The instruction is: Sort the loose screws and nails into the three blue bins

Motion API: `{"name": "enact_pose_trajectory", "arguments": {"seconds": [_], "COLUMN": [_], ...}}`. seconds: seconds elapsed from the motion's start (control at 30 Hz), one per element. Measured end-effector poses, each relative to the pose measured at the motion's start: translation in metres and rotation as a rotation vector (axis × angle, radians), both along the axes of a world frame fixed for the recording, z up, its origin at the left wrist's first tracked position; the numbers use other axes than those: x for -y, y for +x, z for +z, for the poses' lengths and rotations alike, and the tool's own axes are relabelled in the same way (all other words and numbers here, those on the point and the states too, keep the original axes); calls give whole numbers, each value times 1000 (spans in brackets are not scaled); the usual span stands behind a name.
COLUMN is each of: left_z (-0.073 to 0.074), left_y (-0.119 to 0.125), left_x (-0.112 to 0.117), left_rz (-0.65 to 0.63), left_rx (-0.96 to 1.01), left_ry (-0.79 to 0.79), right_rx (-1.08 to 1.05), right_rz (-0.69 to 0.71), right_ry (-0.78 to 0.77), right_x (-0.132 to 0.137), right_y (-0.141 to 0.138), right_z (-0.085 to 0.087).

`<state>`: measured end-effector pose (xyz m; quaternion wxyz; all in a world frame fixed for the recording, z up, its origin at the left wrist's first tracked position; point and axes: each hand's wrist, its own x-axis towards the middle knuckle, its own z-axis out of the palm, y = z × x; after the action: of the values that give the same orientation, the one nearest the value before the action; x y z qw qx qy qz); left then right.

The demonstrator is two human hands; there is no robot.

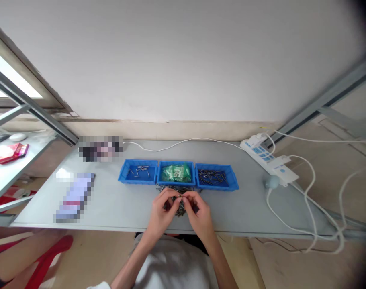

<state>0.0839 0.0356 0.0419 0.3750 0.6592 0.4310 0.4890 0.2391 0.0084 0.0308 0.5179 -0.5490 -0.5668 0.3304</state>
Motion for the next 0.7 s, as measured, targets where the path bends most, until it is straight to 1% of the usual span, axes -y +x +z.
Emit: {"name": "enact_pose_trajectory", "arguments": {"seconds": [0.1, 0.23, 0.33, 0.53, 0.7], "left_z": [-2, -7, -9, -4, -3], "left_y": [0, 0, 0, 1, 1], "left_x": [1, 3, 3, 0, 0], "left_rz": [22, 40, 47, 26, 18], "left_rx": [-9, -25, -43, -40, -43], "left_ry": [-30, -103, -98, -104, -110], "right_rx": [-17, -24, -18, -25, -58], "right_rz": [-23, -11, 9, 22, -37], "right_ry": [-4, -15, -13, 3, 17], "right_x": [2, 3, 3, 0, 1], "right_y": [1, 2, 2, 1, 1], "right_z": [-2, -2, -2, 0, 4]}}
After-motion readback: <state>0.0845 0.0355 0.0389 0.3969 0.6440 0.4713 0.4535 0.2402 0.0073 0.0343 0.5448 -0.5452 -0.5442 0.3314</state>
